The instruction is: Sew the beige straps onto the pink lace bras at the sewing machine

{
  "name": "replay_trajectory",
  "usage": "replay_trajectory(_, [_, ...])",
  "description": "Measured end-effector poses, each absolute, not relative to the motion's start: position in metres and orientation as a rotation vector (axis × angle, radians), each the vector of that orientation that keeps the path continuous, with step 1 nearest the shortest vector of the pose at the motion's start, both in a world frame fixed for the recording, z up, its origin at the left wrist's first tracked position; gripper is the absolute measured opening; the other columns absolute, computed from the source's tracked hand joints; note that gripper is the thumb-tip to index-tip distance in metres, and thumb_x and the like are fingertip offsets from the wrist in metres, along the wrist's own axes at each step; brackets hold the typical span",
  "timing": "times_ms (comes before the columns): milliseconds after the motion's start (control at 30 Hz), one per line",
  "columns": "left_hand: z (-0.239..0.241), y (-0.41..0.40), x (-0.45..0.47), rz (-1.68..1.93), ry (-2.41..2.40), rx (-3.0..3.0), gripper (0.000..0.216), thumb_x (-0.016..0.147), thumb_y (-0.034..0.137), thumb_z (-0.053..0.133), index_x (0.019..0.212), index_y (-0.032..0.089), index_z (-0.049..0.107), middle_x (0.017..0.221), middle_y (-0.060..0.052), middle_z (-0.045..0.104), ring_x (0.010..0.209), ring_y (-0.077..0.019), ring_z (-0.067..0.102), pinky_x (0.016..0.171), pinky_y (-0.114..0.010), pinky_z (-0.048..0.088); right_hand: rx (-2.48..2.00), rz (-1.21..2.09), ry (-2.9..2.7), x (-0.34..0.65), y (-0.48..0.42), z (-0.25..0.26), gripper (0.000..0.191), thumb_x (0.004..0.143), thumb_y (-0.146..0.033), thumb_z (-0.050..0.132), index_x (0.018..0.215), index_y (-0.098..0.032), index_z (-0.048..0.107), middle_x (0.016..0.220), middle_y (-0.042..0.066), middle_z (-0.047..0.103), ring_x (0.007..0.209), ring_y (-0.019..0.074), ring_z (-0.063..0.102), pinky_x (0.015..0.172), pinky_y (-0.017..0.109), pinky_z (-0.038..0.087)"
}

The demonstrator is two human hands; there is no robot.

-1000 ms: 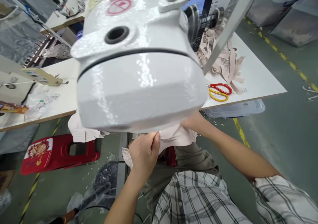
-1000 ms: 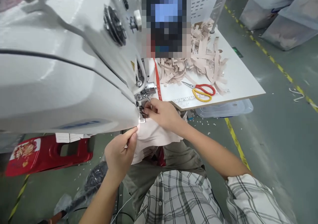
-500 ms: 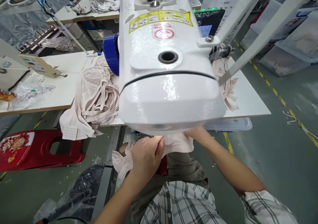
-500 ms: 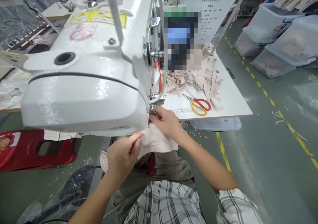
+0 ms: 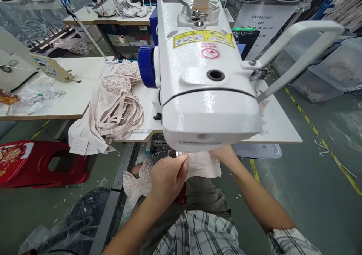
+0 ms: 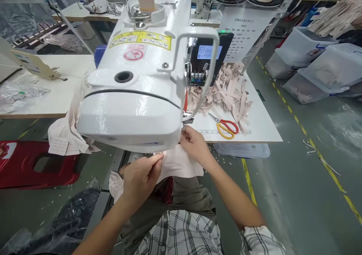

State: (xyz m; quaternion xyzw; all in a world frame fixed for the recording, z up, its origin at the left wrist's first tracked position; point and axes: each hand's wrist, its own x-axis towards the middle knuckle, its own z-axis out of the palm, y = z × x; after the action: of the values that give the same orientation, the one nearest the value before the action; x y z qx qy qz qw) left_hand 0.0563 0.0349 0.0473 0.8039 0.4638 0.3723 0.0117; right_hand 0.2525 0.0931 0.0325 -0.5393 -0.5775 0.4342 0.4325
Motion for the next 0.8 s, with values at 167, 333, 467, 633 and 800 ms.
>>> replay_trajectory(167, [0.05, 0.036, 0.047, 1.045, 1.46, 2.416, 0.03, 0.101, 0.027, 0.045, 0.099, 0.017, 0.073, 0.085, -0.003, 0.079, 0.069, -0.015, 0.071, 0.064, -0.025, 0.051, -1.18, 1.595, -0.888, 0.248, 0.071, 0.014, 0.035, 0.077, -0.055, 0.07, 0.085, -0.022, 0.061, 0.065, -0.003, 0.056, 0.055, 0.0113, 0.045, 0.051, 0.023, 0.037])
replay_trajectory(333, [0.053, 0.034, 0.035, 0.855, 1.425, 2.387, 0.033, 0.101, 0.031, 0.042, 0.101, 0.02, 0.074, 0.088, -0.003, 0.079, 0.073, -0.0161, 0.072, 0.064, -0.025, 0.051, -1.124, 1.695, -0.699, 0.245, 0.033, 0.009, 0.045, 0.063, -0.056, 0.083, 0.083, -0.021, 0.064, 0.065, -0.004, 0.057, 0.053, 0.0088, 0.049, 0.049, 0.021, 0.04])
replay_trajectory(467, [0.05, 0.024, 0.036, 0.93, 1.355, 2.521, 0.026, 0.098, 0.035, 0.051, 0.102, 0.018, 0.07, 0.078, -0.003, 0.075, 0.071, -0.0173, 0.069, 0.064, -0.027, 0.05, -1.033, 1.426, -0.908, 0.245, 0.008, 0.011, 0.025, 0.076, -0.046, 0.08, 0.08, -0.023, 0.071, 0.071, -0.003, 0.062, 0.06, 0.0101, 0.059, 0.058, 0.023, 0.049])
replay_trajectory(633, [0.042, 0.011, 0.05, 0.825, 1.058, 2.766, 0.034, 0.091, 0.037, 0.059, 0.115, 0.013, 0.062, 0.091, -0.009, 0.073, 0.085, -0.0231, 0.064, 0.079, -0.037, 0.048, -0.881, 0.78, -1.637, 0.248, -0.021, 0.014, 0.009, 0.091, -0.025, 0.066, 0.095, -0.027, 0.074, 0.09, 0.001, 0.071, 0.081, 0.0136, 0.069, 0.074, 0.026, 0.057])
replay_trajectory(800, [0.028, 0.012, 0.047, 0.771, 0.957, 2.83, 0.017, 0.089, 0.011, 0.051, 0.08, 0.02, 0.063, 0.059, 0.001, 0.058, 0.059, -0.0167, 0.048, 0.06, -0.032, 0.035, -0.689, 0.423, -1.948, 0.251, -0.035, 0.013, 0.013, 0.09, -0.016, 0.065, 0.1, -0.024, 0.068, 0.085, 0.001, 0.071, 0.078, 0.0136, 0.071, 0.071, 0.023, 0.062])
